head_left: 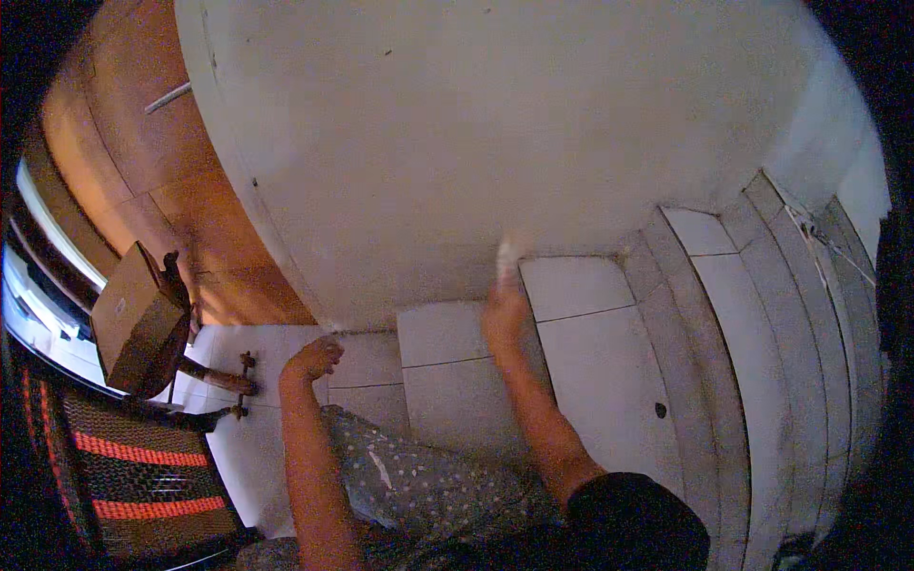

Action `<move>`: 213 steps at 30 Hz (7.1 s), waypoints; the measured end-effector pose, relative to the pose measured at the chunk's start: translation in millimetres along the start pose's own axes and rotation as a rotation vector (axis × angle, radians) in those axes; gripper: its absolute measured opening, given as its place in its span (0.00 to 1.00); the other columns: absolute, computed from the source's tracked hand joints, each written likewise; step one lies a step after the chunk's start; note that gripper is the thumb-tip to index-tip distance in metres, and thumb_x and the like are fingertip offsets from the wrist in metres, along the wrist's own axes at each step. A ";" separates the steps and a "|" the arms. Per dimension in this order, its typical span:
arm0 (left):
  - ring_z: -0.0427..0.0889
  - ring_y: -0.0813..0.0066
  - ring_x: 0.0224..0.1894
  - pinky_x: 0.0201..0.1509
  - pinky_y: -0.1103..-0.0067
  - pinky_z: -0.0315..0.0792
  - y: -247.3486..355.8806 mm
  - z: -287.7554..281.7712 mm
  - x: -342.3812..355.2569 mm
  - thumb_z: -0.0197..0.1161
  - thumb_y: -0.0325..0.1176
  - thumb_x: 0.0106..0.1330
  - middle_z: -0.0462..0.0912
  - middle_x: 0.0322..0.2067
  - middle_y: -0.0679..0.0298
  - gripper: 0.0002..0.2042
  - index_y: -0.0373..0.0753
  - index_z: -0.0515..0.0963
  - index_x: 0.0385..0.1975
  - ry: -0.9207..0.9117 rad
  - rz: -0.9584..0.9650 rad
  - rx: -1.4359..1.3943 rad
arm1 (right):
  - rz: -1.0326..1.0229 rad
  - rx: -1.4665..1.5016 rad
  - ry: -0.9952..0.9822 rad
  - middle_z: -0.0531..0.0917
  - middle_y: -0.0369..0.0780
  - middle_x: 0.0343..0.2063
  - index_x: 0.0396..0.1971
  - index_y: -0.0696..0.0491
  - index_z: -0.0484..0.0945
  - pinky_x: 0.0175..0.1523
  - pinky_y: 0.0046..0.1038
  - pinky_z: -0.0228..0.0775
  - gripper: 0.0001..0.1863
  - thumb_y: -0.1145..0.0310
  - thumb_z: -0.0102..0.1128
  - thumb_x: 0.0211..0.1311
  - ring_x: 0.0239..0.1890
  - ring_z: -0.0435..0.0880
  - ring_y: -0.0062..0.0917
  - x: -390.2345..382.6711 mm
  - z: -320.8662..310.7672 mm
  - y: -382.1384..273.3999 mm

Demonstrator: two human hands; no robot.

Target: The person applies paint to a wall near stairs using a paintbrush, dipping the brush into a paint tray to load it with paint.

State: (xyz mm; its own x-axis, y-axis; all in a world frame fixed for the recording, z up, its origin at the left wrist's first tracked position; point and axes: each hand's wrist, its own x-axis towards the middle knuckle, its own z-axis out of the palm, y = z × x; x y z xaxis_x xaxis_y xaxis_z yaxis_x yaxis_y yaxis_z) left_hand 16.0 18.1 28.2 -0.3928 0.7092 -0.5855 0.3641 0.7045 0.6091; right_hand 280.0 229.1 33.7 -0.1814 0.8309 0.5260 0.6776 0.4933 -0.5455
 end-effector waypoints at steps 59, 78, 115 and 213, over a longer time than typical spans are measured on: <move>0.76 0.66 0.27 0.33 0.70 0.71 -19.4 -0.2 17.6 0.54 0.43 0.60 0.77 0.35 0.54 0.22 0.36 0.65 0.49 0.064 -0.008 0.015 | 1.058 1.183 -0.765 0.60 0.30 0.08 0.26 0.54 0.70 0.11 0.20 0.48 0.19 0.51 0.49 0.60 0.06 0.54 0.16 -74.5 87.5 49.4; 0.72 0.52 0.49 0.52 0.68 0.65 -42.2 3.2 33.3 0.53 0.42 0.59 0.74 0.45 0.49 0.21 0.35 0.68 0.49 0.091 0.113 0.035 | 0.886 1.222 -0.578 0.63 0.32 0.07 0.23 0.52 0.68 0.08 0.20 0.46 0.16 0.54 0.46 0.63 0.04 0.57 0.16 -64.8 88.5 -30.5; 0.70 0.77 0.09 0.14 0.82 0.72 194.0 101.2 -317.4 0.35 0.62 0.62 0.73 0.14 0.58 0.34 0.35 0.72 0.14 0.096 1.633 -1.850 | 0.065 0.288 -0.369 0.71 0.40 0.09 0.21 0.63 0.76 0.22 0.30 0.59 0.17 0.62 0.57 0.54 0.13 0.66 0.22 -1.1 -22.6 -57.5; 0.69 0.51 0.49 0.53 0.66 0.64 88.5 -109.5 -171.0 0.55 0.32 0.56 0.70 0.46 0.49 0.17 0.38 0.68 0.47 -0.213 0.850 0.302 | 0.325 -0.522 -0.413 0.75 0.48 0.17 0.30 0.59 0.71 0.22 0.36 0.67 0.11 0.66 0.47 0.58 0.21 0.77 0.40 -127.2 -132.0 34.8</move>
State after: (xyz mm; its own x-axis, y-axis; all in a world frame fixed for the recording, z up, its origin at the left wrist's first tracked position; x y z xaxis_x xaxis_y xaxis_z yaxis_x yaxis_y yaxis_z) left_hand 22.9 -43.7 240.9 0.2596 0.9594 -0.1102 0.6753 -0.0988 0.7309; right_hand 420.8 106.5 33.9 -0.0976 0.9941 0.0468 0.9749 0.1050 -0.1965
